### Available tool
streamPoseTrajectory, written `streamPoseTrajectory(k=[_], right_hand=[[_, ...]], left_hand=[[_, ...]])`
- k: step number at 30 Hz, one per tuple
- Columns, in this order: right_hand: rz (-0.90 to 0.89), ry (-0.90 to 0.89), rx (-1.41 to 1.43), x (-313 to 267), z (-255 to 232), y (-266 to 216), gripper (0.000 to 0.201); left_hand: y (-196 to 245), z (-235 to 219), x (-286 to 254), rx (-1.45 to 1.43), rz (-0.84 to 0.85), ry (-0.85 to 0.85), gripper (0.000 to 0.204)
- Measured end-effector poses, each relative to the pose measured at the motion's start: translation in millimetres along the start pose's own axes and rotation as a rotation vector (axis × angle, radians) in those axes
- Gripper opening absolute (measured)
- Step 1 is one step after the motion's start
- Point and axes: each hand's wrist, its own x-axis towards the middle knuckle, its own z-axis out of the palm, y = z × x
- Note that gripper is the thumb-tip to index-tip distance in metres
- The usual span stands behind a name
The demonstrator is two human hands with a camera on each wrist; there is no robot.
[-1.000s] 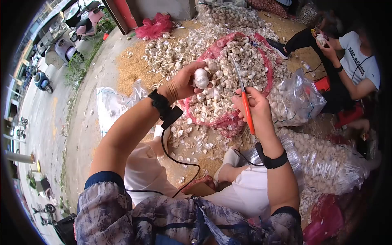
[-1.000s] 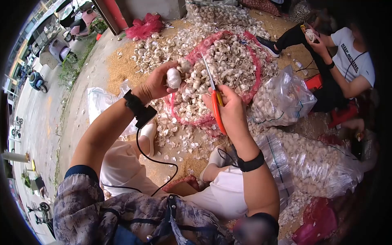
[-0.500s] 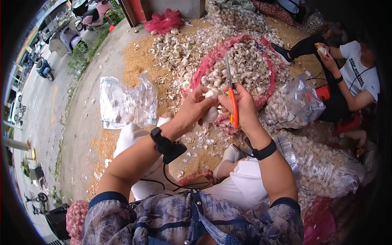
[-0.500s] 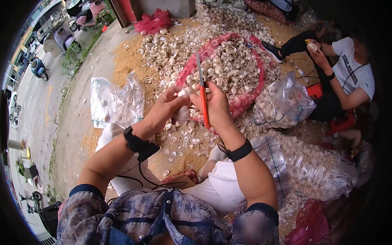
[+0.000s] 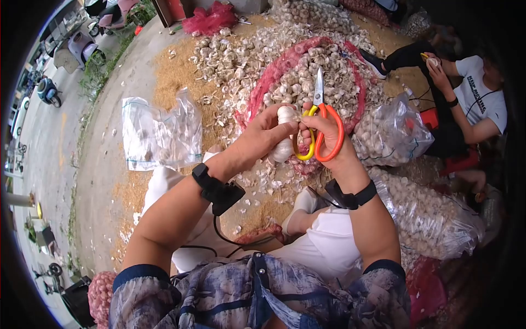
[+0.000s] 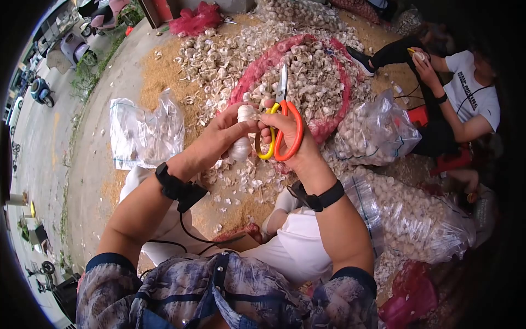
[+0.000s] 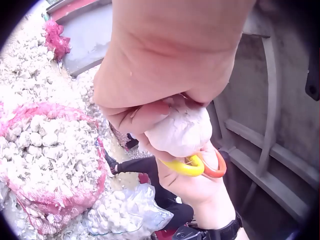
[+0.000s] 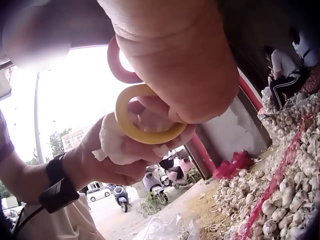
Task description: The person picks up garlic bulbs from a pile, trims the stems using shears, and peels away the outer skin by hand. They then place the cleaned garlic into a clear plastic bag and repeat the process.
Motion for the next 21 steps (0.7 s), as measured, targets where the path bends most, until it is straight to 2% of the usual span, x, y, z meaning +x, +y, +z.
streamPoseTrajectory(k=[1,3,5,8,9,11,12,13,14,16,20,21], right_hand=[[-0.02,-0.008,-0.002,-3.0,1.9,-2.1,0.036],[-0.04,-0.016,-0.005,-9.1,4.4,-7.2,0.037],[-0.259,0.015,-0.279,-14.3,2.5,-13.2,0.036],[-0.363,0.074,-0.267,-13.3,-8.0,-16.0,0.036],[-0.366,0.073,-0.267,-12.7,-8.4,-15.6,0.036],[-0.314,0.124,-0.496,-11.5,-9.4,-15.1,0.036],[-0.285,0.15,-0.61,-10.9,-10.0,-14.0,0.035],[-0.338,0.146,-0.575,-9.4,-7.0,-9.8,0.036],[-0.339,0.148,-0.575,-10.7,-4.2,-9.4,0.036],[-0.321,0.047,-0.556,-15.0,0.5,-9.9,0.036],[-0.268,0.018,-0.621,-21.7,6.3,-10.4,0.035],[-0.324,0.004,-0.643,-19.3,5.1,-4.9,0.038]], left_hand=[[-0.5,-1.9,0.8,-0.002,0.001,0.0,0.04],[-1.8,-6.1,2.9,-0.14,-0.137,0.103,0.04],[3.0,-19.6,4.3,-0.172,-0.169,0.084,0.037],[7.8,-21.8,3.7,-0.244,-0.21,0.104,0.042],[9.5,-20.0,2.4,-0.266,-0.191,0.104,0.045],[9.3,-20.8,2.9,-0.287,-0.17,0.102,0.047],[8.1,-23.5,3.1,-0.311,-0.174,0.008,0.047],[7.4,-24.6,3.4,-0.335,-0.178,-0.086,0.048],[6.3,-22.4,3.3,-0.335,-0.178,-0.088,0.048],[11.1,-10.8,0.8,-0.346,-0.217,0.051,0.052],[7.9,-20.8,5.3,-0.47,-0.159,0.072,0.056],[9.1,-25.5,5.0,-0.552,-0.137,0.057,0.057]])
